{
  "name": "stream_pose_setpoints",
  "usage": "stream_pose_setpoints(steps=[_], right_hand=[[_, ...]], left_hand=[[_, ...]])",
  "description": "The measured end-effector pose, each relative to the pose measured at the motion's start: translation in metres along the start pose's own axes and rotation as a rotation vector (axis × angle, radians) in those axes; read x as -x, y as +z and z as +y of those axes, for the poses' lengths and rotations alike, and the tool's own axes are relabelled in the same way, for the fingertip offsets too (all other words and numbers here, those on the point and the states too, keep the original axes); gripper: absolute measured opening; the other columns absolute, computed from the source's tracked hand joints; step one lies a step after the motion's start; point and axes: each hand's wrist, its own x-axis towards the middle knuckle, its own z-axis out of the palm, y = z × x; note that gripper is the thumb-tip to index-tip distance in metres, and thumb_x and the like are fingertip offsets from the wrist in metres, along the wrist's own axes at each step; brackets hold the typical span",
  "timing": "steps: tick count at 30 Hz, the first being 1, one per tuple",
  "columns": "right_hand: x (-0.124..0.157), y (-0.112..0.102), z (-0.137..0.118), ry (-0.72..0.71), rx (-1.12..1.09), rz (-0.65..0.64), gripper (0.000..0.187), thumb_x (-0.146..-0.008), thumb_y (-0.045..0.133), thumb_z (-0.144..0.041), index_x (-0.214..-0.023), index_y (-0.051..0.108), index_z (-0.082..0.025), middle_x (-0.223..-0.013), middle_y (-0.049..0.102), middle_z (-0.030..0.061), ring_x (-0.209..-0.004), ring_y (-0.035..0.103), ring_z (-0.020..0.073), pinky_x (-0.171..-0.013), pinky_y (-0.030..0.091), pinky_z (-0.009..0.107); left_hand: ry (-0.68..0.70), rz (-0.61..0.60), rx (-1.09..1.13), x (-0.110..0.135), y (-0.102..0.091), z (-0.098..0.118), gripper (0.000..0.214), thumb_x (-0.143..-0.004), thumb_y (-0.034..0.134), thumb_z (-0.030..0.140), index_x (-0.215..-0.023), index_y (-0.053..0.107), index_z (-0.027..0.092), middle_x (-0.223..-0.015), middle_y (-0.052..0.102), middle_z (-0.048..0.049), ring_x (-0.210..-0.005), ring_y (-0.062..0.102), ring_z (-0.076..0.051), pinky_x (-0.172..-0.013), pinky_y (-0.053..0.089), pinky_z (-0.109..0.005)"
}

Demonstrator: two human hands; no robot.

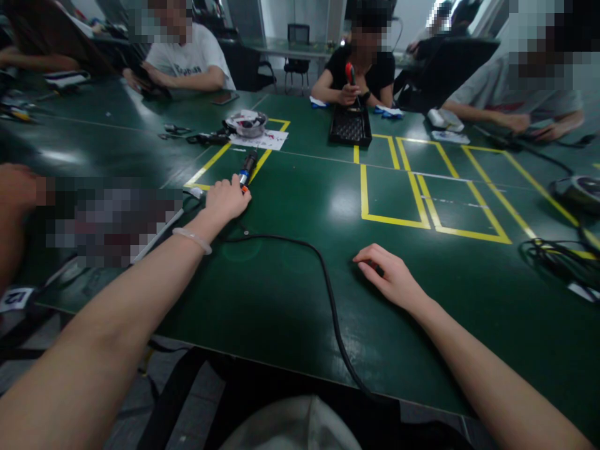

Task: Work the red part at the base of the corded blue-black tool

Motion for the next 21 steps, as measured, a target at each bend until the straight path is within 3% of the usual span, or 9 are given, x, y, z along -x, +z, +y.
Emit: stream_pose_setpoints(steps=[7, 14, 21], right_hand=[[0.000, 0.002, -0.002, -0.033, 0.017, 0.080, 0.013, -0.098, 0.048, -0.022, -0.102, 0.061, -0.022, -0.099, 0.065, 0.0081, -0.092, 0.064, 0.0212, -0.080, 0.052, 0.036], [0.001, 0.004, -0.014, -0.134, 0.129, 0.197, 0.015, -0.095, 0.050, -0.015, -0.103, 0.062, -0.022, -0.103, 0.065, 0.0090, -0.101, 0.061, 0.0238, -0.089, 0.051, 0.040], [-0.001, 0.007, -0.015, -0.101, 0.160, 0.146, 0.019, -0.095, 0.049, -0.017, -0.112, 0.058, -0.022, -0.108, 0.064, 0.0100, -0.105, 0.060, 0.0251, -0.091, 0.051, 0.041]], left_hand=[[0.076, -0.006, 0.002, 0.048, -0.014, 0.045, 0.058, -0.096, 0.029, 0.044, -0.135, 0.045, 0.003, -0.119, 0.060, -0.0258, -0.106, 0.058, -0.036, -0.086, 0.045, -0.042], [0.265, -0.003, -0.017, 0.106, -0.027, 0.097, 0.061, -0.098, 0.032, 0.043, -0.144, 0.038, 0.004, -0.116, 0.061, -0.0208, -0.102, 0.060, -0.032, -0.082, 0.044, -0.038], [0.447, -0.001, 0.014, 0.147, -0.036, 0.147, 0.066, -0.097, 0.039, 0.040, -0.151, 0.033, 0.003, -0.110, 0.062, -0.0186, -0.097, 0.061, -0.030, -0.079, 0.042, -0.037]])
